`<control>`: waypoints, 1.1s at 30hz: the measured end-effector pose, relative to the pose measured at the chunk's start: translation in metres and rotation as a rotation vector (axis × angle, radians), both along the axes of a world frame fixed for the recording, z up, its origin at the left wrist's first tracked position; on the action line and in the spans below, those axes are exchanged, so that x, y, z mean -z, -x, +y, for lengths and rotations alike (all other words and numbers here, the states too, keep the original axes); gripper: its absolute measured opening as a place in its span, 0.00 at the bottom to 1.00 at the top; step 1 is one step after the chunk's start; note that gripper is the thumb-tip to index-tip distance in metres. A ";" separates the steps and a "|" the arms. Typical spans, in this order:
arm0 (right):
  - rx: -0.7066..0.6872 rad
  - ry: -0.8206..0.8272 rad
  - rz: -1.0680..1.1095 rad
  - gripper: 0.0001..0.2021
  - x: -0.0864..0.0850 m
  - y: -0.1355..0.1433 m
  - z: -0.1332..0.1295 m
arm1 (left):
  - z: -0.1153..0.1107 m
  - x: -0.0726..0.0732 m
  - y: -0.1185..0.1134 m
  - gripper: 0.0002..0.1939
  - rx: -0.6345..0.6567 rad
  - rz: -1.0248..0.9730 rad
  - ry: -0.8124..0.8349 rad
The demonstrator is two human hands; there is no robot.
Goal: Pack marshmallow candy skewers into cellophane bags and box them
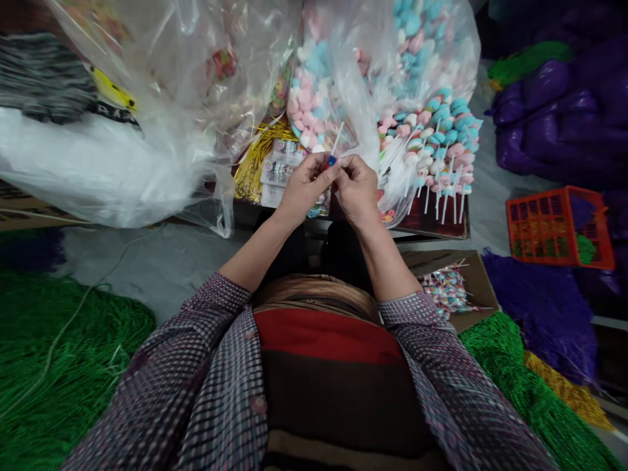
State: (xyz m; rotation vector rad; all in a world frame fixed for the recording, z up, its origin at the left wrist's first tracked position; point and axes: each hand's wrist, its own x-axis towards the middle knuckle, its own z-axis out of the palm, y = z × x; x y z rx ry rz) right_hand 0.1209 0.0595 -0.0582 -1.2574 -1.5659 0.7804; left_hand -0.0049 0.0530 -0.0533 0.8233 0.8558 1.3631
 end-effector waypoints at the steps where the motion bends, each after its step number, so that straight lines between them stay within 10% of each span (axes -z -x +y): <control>1: 0.001 -0.025 -0.041 0.18 -0.001 -0.001 -0.001 | -0.001 0.000 0.001 0.09 0.006 -0.011 -0.014; 11: -0.010 -0.176 -0.339 0.14 -0.002 -0.005 -0.008 | -0.002 0.000 0.009 0.11 0.096 -0.094 0.113; 24: -0.122 0.253 0.265 0.21 -0.022 -0.009 -0.028 | -0.022 -0.015 0.016 0.14 0.253 0.032 0.115; 33: -0.177 0.269 0.282 0.24 -0.028 -0.017 -0.041 | -0.026 -0.018 0.015 0.19 0.298 0.094 0.135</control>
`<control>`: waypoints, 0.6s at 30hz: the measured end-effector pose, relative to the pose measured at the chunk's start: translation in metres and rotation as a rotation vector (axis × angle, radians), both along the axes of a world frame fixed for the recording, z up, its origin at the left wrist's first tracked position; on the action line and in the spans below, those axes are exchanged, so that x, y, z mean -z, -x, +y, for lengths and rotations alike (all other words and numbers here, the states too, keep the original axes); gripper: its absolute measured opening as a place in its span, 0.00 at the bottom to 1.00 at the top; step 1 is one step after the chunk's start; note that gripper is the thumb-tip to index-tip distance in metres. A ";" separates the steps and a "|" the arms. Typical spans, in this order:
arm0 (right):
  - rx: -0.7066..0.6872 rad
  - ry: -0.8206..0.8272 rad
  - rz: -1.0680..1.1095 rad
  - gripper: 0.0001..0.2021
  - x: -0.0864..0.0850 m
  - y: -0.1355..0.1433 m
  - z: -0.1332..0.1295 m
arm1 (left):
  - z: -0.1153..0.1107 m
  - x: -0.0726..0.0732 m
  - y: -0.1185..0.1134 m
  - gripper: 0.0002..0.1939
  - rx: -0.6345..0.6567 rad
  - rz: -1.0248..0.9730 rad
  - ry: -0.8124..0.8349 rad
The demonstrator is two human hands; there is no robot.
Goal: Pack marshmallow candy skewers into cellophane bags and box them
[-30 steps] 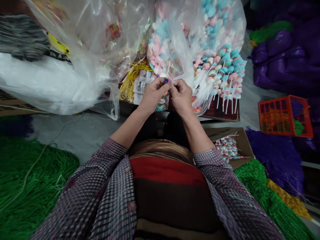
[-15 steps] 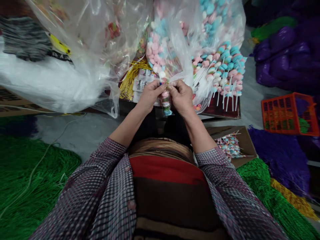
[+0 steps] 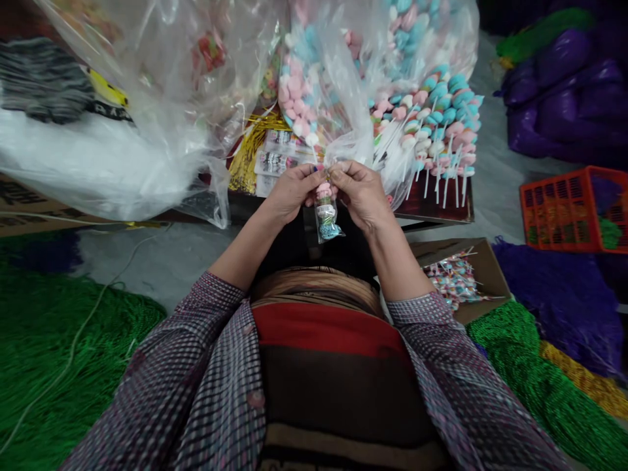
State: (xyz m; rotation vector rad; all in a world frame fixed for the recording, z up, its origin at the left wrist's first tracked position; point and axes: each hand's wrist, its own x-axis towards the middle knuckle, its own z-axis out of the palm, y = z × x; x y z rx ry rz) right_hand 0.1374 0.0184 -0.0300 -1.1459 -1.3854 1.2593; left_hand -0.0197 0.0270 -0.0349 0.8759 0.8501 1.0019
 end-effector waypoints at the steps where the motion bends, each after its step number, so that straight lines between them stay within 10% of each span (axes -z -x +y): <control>1: -0.005 -0.063 -0.047 0.24 -0.003 -0.002 -0.002 | 0.000 0.000 0.001 0.19 0.003 0.003 0.006; 8: -0.063 -0.558 -0.527 0.17 -0.020 -0.018 -0.010 | -0.003 0.003 0.004 0.15 0.072 -0.053 0.056; 18: -0.112 -0.612 -0.664 0.18 -0.009 -0.025 0.000 | -0.008 0.000 0.003 0.16 0.114 -0.092 0.115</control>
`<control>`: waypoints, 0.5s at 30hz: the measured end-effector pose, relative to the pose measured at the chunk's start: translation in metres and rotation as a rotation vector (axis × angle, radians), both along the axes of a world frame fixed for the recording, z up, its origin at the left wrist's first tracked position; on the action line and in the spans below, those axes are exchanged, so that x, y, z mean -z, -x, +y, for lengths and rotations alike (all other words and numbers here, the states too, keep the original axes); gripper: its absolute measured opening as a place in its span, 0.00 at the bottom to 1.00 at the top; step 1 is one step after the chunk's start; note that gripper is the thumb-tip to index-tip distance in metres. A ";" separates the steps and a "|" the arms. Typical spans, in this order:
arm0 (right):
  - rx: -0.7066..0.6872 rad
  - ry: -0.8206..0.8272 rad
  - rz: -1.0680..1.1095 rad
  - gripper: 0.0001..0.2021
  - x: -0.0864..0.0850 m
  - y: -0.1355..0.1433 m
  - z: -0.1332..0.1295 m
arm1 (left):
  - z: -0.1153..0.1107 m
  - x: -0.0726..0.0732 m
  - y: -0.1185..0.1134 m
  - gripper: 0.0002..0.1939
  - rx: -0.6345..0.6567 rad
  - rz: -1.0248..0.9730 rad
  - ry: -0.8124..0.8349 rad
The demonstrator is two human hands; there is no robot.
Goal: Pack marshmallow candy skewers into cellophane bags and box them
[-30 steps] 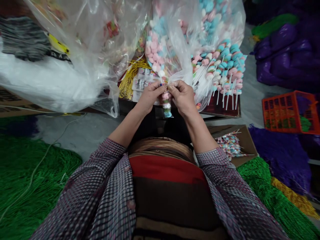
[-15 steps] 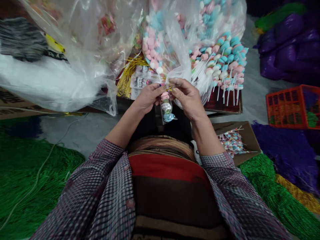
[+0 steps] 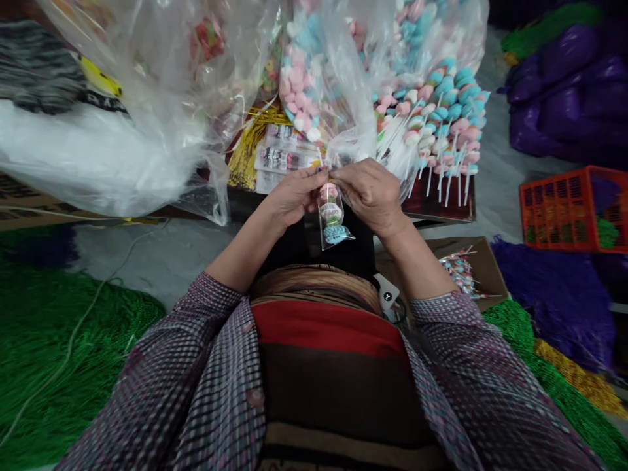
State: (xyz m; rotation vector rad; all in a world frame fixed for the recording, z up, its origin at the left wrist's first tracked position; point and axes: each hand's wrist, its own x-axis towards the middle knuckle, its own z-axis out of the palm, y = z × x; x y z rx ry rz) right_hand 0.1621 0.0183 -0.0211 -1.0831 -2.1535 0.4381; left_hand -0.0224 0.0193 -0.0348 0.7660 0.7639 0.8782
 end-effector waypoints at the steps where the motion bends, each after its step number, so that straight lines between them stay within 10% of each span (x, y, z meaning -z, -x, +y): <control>1: 0.010 -0.012 -0.020 0.19 0.001 0.000 0.000 | -0.001 -0.001 -0.001 0.17 -0.014 0.008 -0.008; 15: 0.083 0.407 0.337 0.20 -0.006 0.010 -0.008 | 0.001 0.001 0.000 0.17 -0.017 0.052 -0.067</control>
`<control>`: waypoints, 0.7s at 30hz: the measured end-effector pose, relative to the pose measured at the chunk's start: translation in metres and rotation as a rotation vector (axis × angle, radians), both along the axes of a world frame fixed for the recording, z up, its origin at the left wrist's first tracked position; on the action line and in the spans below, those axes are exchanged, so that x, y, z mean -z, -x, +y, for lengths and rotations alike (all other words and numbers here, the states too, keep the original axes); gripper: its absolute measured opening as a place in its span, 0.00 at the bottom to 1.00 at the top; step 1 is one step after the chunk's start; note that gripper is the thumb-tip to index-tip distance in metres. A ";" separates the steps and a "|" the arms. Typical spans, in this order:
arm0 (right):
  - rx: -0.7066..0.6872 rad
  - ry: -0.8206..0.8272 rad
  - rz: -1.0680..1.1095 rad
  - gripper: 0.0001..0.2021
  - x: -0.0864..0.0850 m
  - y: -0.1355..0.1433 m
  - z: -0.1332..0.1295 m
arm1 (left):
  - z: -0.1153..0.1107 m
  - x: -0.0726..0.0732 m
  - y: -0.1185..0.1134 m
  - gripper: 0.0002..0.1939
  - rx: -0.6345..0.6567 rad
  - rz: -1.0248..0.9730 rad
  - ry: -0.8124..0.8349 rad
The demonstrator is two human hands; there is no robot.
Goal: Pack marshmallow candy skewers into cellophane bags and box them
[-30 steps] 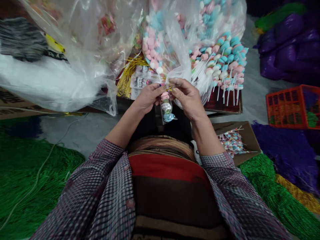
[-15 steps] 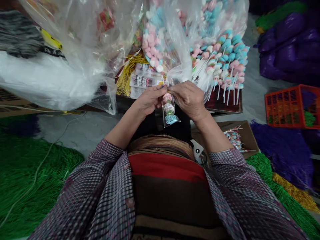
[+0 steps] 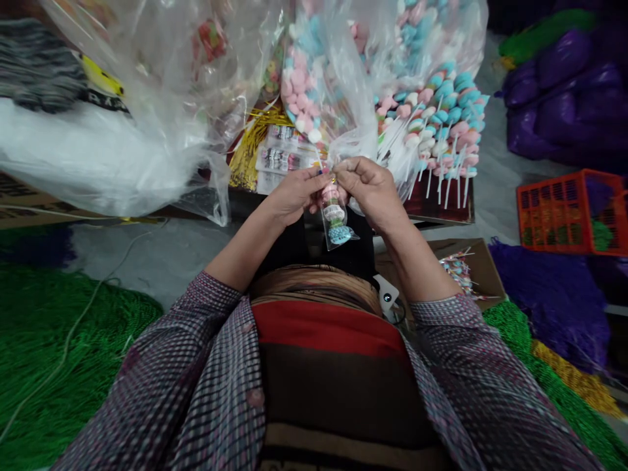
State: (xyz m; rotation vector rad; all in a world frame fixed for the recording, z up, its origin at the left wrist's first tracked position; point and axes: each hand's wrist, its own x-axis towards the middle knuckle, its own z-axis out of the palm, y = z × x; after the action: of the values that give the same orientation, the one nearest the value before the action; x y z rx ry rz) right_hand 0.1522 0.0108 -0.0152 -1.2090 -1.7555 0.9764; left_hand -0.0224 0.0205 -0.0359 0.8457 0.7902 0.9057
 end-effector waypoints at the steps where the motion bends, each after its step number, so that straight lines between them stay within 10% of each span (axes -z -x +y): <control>1: -0.009 -0.059 -0.027 0.20 -0.001 -0.002 -0.001 | 0.001 0.001 0.001 0.18 0.005 -0.004 0.021; 7: -0.078 -0.468 -0.362 0.15 -0.003 -0.015 -0.001 | 0.006 0.008 0.002 0.15 0.028 -0.056 0.077; 21: -0.257 -0.547 -0.578 0.20 0.003 -0.025 0.012 | 0.005 0.004 0.003 0.10 0.092 -0.069 0.138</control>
State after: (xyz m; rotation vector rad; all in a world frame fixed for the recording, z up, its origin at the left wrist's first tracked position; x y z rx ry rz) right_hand 0.1774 0.0224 -0.0184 -0.9667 -2.4660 0.2259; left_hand -0.0254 0.0257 -0.0395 0.7205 0.7394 0.7860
